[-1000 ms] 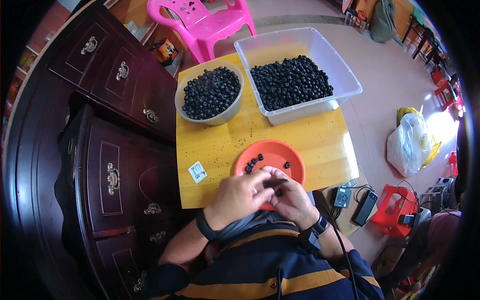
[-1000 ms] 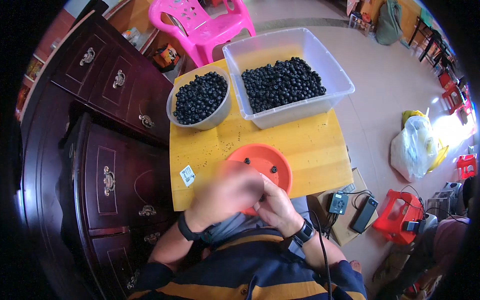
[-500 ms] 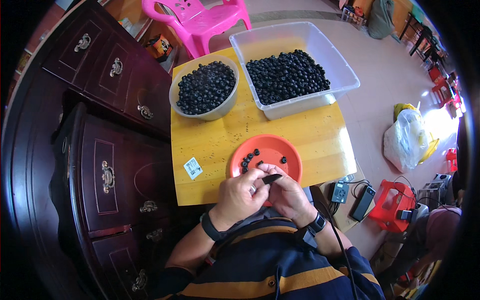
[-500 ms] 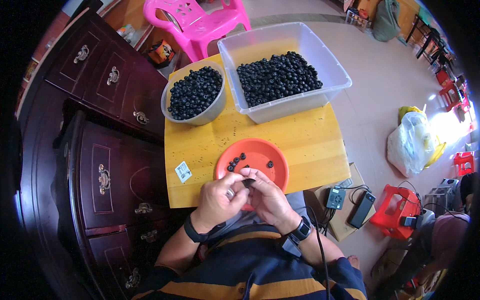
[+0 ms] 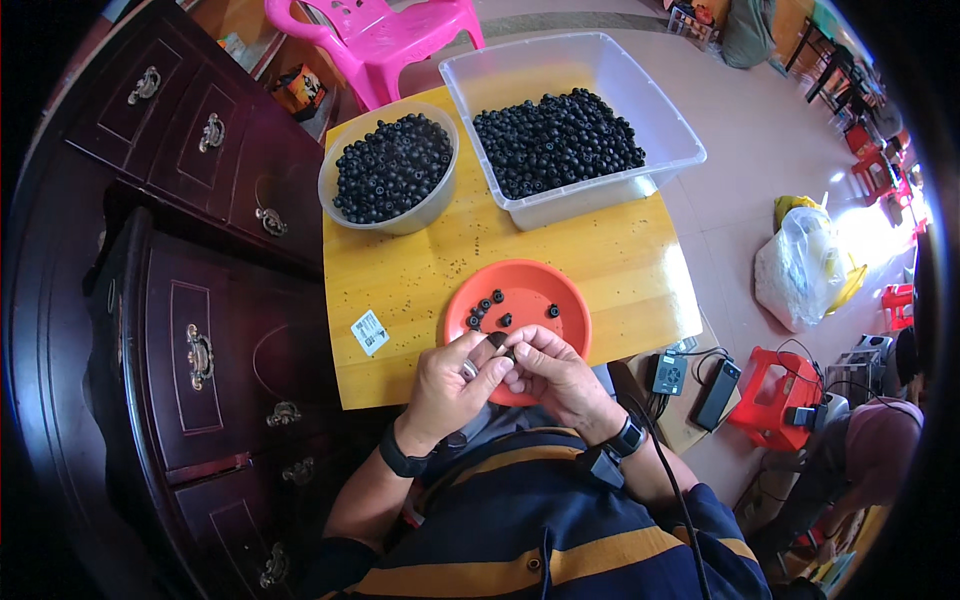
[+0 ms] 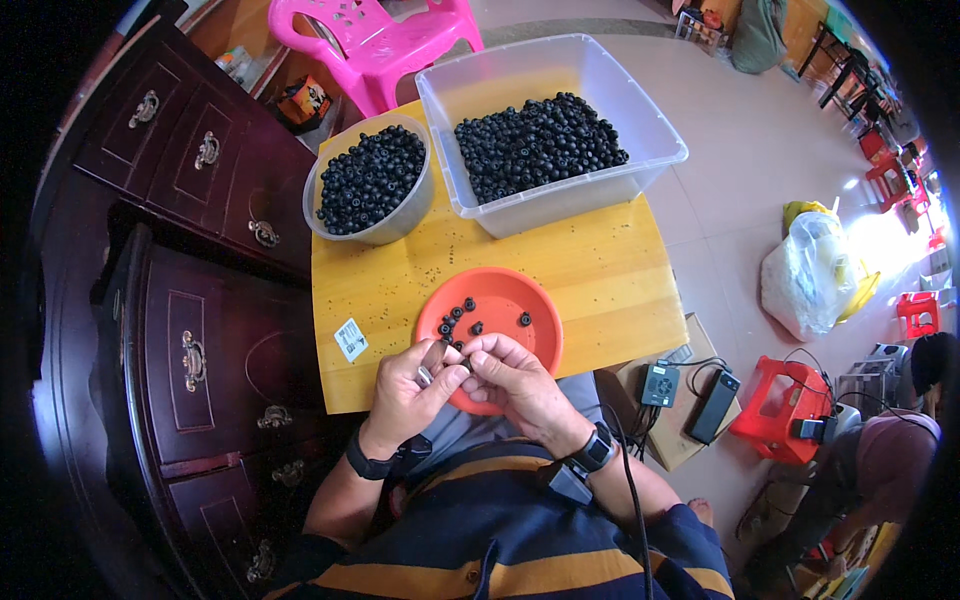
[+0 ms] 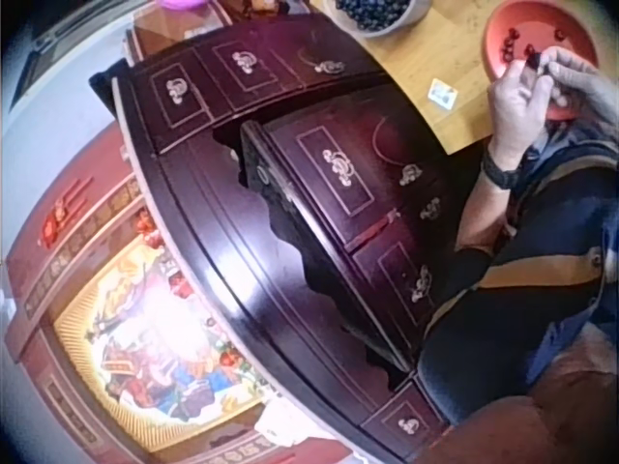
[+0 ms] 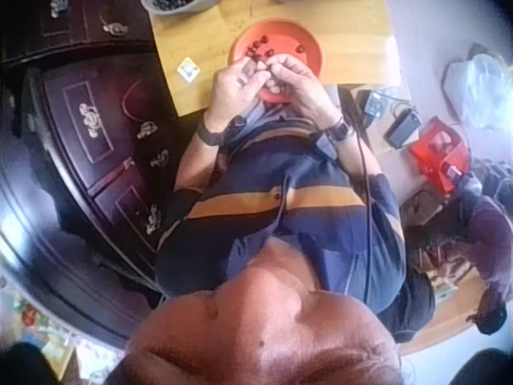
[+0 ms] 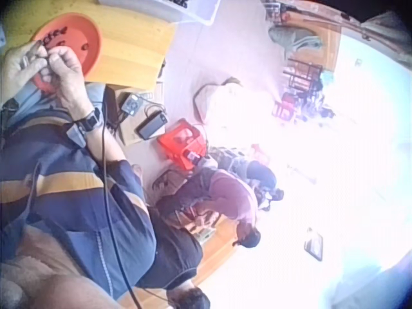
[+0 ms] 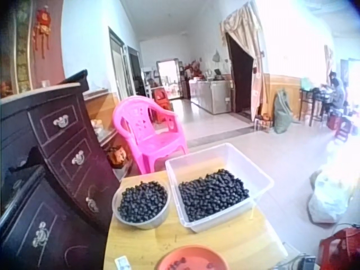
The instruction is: Removing seeds or stems from small black fruits and placing them onto a plate.
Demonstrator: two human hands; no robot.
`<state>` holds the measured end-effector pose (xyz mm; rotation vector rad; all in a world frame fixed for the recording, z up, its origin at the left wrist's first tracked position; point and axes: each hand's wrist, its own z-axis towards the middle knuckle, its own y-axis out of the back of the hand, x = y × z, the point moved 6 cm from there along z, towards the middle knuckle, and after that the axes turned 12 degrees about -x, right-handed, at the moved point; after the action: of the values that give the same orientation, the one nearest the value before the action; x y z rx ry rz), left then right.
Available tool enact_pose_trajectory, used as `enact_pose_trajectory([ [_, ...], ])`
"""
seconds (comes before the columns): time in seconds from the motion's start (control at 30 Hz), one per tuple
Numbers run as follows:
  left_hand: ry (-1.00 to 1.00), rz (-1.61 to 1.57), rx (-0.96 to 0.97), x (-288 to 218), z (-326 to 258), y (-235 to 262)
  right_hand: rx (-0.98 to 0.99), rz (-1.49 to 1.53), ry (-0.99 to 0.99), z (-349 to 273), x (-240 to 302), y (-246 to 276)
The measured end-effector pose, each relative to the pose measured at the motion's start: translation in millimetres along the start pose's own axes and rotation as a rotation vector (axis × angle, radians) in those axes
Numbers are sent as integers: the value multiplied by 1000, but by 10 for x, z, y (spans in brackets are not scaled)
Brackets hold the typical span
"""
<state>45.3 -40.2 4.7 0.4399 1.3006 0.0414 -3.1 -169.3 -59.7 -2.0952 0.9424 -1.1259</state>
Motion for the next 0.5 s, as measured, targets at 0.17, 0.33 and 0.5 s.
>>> enact_pose_trajectory([
  [0.17,-66,30,-32,-86,40,10,26,122,-72,39,-66,94],
  [0.33,-38,198,86,-97,57,-24,17,182,-87,46,-79,77],
  [0.5,-119,302,99,-87,30,-80,84,181,-110,54,-85,100],
])
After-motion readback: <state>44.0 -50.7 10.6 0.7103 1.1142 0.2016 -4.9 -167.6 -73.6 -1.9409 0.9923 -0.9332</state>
